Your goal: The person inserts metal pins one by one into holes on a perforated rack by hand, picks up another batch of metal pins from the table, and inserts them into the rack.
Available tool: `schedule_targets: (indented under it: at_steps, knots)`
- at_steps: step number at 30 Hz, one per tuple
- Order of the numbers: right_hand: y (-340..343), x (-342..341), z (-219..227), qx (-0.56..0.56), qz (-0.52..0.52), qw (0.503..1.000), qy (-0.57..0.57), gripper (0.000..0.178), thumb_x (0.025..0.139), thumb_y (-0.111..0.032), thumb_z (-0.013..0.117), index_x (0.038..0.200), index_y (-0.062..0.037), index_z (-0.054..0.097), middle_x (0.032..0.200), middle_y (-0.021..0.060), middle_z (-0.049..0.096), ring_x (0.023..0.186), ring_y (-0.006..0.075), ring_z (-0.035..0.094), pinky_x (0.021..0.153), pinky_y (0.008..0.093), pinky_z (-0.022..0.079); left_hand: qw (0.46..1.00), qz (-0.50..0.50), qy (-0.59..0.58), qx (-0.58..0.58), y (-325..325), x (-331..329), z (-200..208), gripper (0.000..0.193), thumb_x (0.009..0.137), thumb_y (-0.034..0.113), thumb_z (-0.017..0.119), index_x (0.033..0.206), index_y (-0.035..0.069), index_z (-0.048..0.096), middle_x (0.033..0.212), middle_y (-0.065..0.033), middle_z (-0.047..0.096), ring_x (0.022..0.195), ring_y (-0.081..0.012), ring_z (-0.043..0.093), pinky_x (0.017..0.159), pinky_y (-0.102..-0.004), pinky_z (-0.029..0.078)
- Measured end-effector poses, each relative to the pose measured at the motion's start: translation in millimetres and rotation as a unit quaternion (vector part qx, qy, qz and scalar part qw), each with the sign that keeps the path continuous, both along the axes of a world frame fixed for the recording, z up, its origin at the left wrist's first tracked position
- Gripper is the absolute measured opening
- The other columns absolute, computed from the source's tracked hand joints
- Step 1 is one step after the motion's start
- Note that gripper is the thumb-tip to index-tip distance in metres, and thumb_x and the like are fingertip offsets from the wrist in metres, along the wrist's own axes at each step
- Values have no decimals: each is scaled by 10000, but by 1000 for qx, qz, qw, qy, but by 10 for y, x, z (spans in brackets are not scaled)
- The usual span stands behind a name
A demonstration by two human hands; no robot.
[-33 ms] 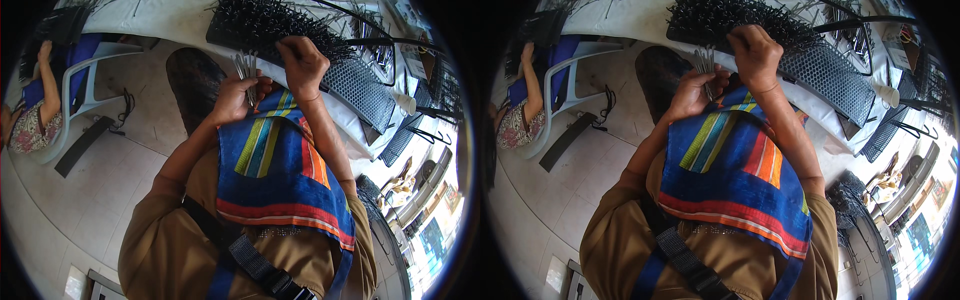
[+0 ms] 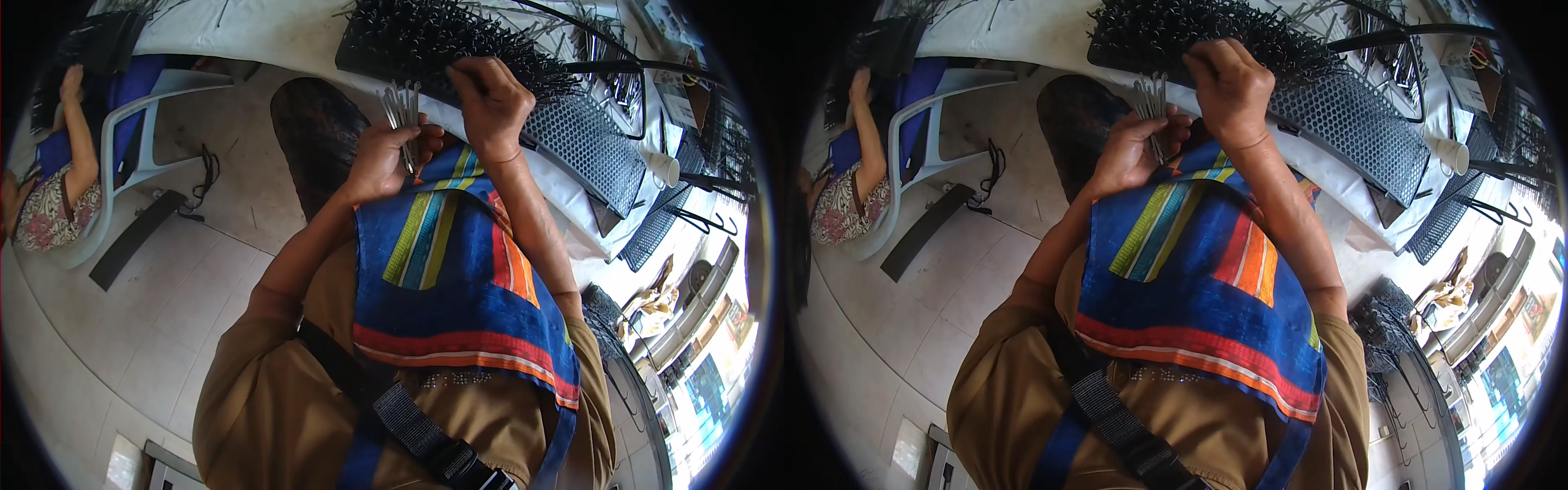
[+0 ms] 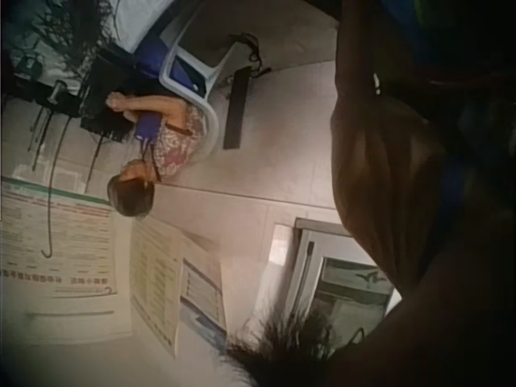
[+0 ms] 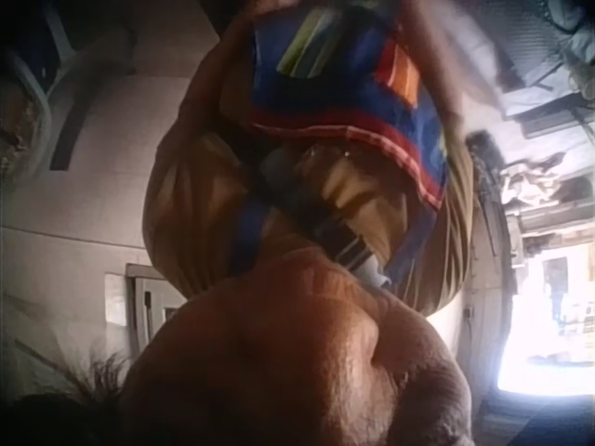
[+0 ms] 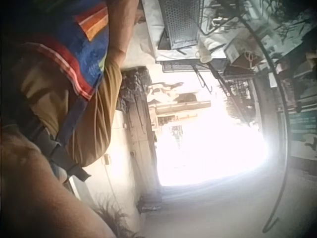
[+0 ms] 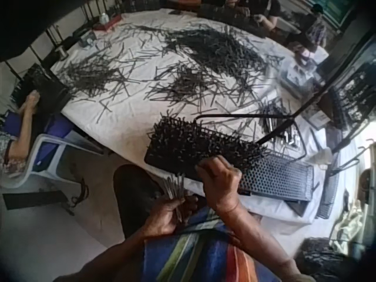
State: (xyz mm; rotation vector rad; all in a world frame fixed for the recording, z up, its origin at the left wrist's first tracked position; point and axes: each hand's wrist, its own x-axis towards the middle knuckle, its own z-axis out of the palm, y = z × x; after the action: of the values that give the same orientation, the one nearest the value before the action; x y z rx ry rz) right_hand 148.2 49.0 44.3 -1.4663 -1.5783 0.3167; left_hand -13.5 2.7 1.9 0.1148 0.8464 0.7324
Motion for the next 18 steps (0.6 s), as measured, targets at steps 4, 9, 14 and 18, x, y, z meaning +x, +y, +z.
schedule_targets:
  at_steps: [4,9,14,18]
  knots:
    - [85,-43,-9,6,16,992,-123,46,744,-132,689,767,-132,650,714,42,614,600,260,626,510,337,488,1000,6,6,-6,14,36,4,169,894,31,543,1051,18,603,908,-128,668,757,-185,643,622,-281,500]
    - [48,-21,-20,3,25,974,-226,44,748,-149,680,777,-147,648,719,31,604,591,254,618,498,349,480,999,-17,30,6,3,26,20,173,902,86,560,1060,37,613,898,-77,656,784,-160,623,664,-287,512]
    - [-157,-7,44,-68,15,995,-76,123,744,-124,691,865,-98,687,778,82,650,630,253,644,544,333,501,999,-25,-32,-14,29,-11,40,169,910,115,556,1047,32,610,884,-69,641,717,-142,585,616,-272,465]
    - [-217,-23,12,-201,42,968,148,157,743,-59,680,893,-14,680,720,97,675,614,143,650,532,272,490,991,-32,-132,2,14,-28,24,176,922,136,540,1042,23,601,858,-68,615,632,-118,495,567,-269,391]
